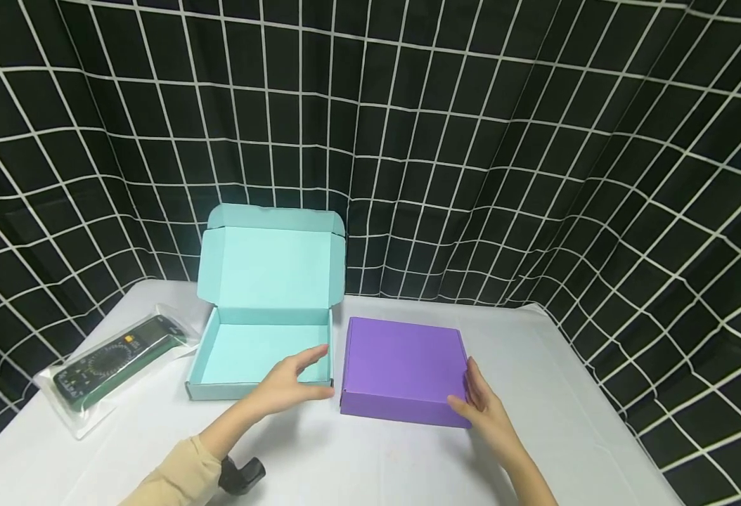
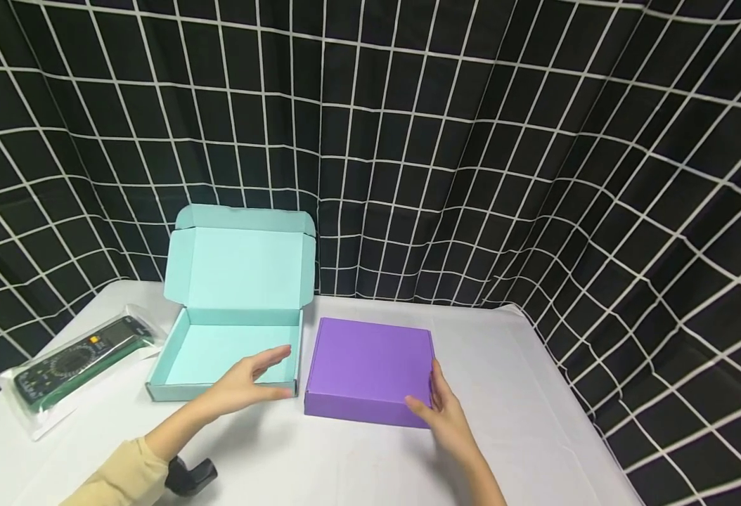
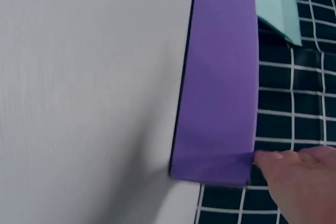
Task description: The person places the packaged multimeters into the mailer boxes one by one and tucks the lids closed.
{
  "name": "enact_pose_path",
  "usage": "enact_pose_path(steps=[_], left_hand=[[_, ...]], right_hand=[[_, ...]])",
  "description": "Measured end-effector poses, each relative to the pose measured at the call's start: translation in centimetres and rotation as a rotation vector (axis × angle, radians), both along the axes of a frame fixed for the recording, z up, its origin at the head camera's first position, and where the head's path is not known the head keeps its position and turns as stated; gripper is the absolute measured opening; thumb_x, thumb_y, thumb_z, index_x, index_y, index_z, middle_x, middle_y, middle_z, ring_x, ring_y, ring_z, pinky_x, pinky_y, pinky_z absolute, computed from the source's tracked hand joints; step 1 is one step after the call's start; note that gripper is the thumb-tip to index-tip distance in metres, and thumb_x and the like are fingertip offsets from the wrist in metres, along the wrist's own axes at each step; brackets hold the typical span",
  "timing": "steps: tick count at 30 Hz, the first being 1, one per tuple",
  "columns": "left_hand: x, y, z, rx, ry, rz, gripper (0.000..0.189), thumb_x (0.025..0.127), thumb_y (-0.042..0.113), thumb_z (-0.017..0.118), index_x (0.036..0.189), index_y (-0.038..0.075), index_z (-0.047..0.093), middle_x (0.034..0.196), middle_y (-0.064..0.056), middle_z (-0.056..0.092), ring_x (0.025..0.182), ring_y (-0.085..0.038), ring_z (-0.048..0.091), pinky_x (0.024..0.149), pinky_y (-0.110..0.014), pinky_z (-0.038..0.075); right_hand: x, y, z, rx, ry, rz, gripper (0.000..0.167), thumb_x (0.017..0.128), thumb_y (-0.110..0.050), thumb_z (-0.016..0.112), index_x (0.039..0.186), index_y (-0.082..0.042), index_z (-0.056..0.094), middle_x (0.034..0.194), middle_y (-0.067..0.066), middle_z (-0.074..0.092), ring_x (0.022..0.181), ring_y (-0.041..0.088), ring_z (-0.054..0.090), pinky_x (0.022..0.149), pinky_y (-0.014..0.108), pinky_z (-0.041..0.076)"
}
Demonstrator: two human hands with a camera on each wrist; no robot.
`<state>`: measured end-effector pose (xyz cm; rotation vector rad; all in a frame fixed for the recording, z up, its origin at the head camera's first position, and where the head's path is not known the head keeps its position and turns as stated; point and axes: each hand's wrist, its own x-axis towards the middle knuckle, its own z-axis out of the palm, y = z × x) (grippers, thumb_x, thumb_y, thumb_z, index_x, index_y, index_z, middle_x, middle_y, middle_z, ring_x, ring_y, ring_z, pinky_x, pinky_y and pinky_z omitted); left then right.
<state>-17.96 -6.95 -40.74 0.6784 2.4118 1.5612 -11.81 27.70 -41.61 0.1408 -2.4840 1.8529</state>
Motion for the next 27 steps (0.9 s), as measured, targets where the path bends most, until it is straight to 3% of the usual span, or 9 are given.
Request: enact_pose_path(steps=[7, 11, 15, 19, 27], left_hand=[[0.0, -2.4, -0.1, -0.033, -0.05, -0.006, 0.093, 0.08, 0.026, 0.078, 0.151, -0.004, 0.026, 0.154, -0.022, 0.03, 0.141, -0.045, 0.023, 0.112, -0.063, 0.023], [0.1, -3.6, 0.0, -0.03, -0.091, -0.054, 0.096, 0.081, 0.025, 0.077, 0.153, -0.003, 0.02, 0.157, -0.022, 0.023, 0.142, -0.047, 0.018, 0.113, -0.064, 0.019], [0.1, -4.8, 0.2, -0.004, -0.104, -0.096, 0.097, 0.083, 0.024, 0.076, 0.153, -0.003, 0.015, 0.157, -0.024, 0.019, 0.141, -0.047, 0.019, 0.113, -0.061, 0.021], [0.1, -5.9, 0.3, 0.027, -0.103, -0.096, 0.093, 0.084, 0.022, 0.075, 0.153, -0.003, 0.017, 0.157, -0.023, 0.022, 0.141, -0.047, 0.021, 0.113, -0.059, 0.025], [0.2, -6.7, 0.1, 0.02, -0.098, -0.066, 0.088, 0.085, 0.022, 0.074, 0.152, -0.003, 0.022, 0.155, -0.022, 0.027, 0.139, -0.051, 0.022, 0.114, -0.06, 0.023]], right_hand=[[-0.7, -2.2, -0.6, -0.072, 0.014, 0.088, 0.093, 0.088, -0.004, 0.068, 0.149, 0.012, 0.0, 0.158, 0.027, -0.003, 0.144, 0.042, 0.002, 0.108, 0.016, 0.02], [-1.0, -3.2, -0.5, -0.123, 0.016, 0.128, 0.094, 0.087, -0.004, 0.068, 0.149, 0.012, -0.001, 0.158, 0.026, -0.004, 0.144, 0.041, 0.002, 0.109, 0.021, 0.021], [-1.5, -4.1, -0.3, -0.135, 0.016, 0.131, 0.092, 0.087, -0.002, 0.068, 0.149, 0.012, 0.002, 0.157, 0.027, 0.007, 0.143, 0.039, 0.012, 0.108, 0.021, 0.024], [-2.1, -5.2, -0.3, -0.134, -0.001, 0.148, 0.088, 0.087, -0.002, 0.068, 0.149, 0.013, 0.008, 0.154, 0.027, 0.018, 0.141, 0.038, 0.02, 0.109, 0.025, 0.026], [-3.1, -7.5, -0.8, -0.14, -0.02, 0.24, 0.086, 0.085, -0.002, 0.071, 0.148, 0.015, 0.015, 0.154, 0.029, 0.018, 0.142, 0.038, 0.02, 0.112, 0.032, 0.026]])
